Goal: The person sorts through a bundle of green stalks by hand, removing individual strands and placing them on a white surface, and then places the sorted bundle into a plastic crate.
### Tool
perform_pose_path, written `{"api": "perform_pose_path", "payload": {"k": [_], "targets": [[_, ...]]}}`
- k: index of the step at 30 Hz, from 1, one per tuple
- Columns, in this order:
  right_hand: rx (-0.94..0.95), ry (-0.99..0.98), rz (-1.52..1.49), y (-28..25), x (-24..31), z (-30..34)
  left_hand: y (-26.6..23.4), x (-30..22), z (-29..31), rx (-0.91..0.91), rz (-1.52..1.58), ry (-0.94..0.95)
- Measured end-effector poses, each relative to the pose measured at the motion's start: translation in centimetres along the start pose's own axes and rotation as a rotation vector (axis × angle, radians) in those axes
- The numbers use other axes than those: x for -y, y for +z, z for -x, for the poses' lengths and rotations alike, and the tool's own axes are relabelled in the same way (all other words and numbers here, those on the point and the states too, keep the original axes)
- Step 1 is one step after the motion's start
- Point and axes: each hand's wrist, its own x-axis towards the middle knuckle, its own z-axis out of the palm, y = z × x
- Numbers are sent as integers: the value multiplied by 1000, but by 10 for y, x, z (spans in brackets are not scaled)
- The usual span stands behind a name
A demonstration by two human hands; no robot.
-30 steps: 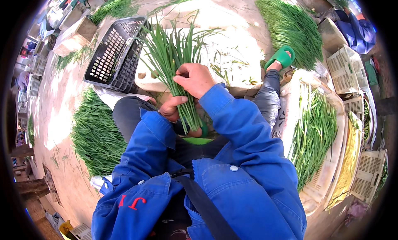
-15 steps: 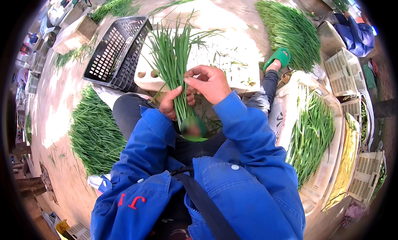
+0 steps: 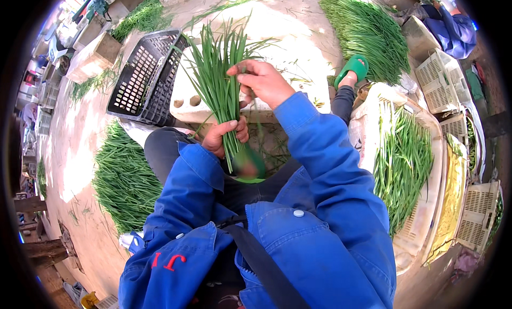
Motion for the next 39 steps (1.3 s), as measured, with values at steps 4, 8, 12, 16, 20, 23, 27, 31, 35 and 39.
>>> {"api": "perform_pose_path", "payload": {"k": [4, 8, 12, 16, 20, 23, 27, 31, 35, 39], "targets": [[-100, -75, 555, 5, -9, -8, -3, 0, -1, 4, -64, -22], [-42, -24, 571, 2, -4, -4, -2, -1, 0, -6, -104, -38], [-77, -38, 497, -2, -18, -5, -1, -1, 0, -1, -114, -50], [-173, -125, 615, 2, -11, -1, -1, -2, 1, 9, -142, -61], [-42, -18, 453, -5, -18, -5, -2, -3, 1, 26, -137, -62], [-27, -15, 406, -6, -19, -4, -1, -5, 1, 24, -129, -54], [-99, -6, 343, -3, -22, -2, 2, -4, 0, 1, -198, -65], [-178, 3, 416, -3, -26, -5, -1, -1, -2, -23, -220, -87], [-296, -98, 747, 5, -14, 10, -6, -1, -1, -75, -135, -78], [-311, -377, 981, 13, -18, 25, -9, 0, -2, -105, -33, -55]]}}
